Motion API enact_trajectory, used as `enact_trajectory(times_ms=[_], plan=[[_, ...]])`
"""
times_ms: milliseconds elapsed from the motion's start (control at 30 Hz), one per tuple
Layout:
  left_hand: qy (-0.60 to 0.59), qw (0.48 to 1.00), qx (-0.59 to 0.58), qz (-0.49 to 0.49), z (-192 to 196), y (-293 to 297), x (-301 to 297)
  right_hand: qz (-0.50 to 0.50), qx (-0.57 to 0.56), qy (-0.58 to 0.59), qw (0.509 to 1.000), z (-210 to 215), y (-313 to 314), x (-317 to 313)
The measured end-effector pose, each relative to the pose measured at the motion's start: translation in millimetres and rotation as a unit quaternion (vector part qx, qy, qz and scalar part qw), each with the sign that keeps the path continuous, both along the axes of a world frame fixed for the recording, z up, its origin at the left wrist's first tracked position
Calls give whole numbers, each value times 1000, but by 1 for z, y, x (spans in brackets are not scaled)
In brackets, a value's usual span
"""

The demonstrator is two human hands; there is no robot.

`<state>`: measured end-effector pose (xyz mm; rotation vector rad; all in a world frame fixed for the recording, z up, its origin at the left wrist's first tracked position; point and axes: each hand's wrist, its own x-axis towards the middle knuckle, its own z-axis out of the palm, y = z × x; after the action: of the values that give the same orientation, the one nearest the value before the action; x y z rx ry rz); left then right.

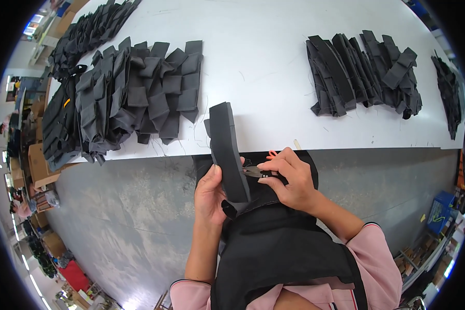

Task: Trimming loose threads from black fabric pieces using scissors.

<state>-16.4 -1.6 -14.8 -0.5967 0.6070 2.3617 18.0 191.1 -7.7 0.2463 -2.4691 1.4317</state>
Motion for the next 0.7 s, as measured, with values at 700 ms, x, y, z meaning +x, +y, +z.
enact_trajectory(times_ms=[700], plan=[[-18, 996, 90, 9, -17, 6, 6, 72, -173, -159, 969, 9, -25, 4]])
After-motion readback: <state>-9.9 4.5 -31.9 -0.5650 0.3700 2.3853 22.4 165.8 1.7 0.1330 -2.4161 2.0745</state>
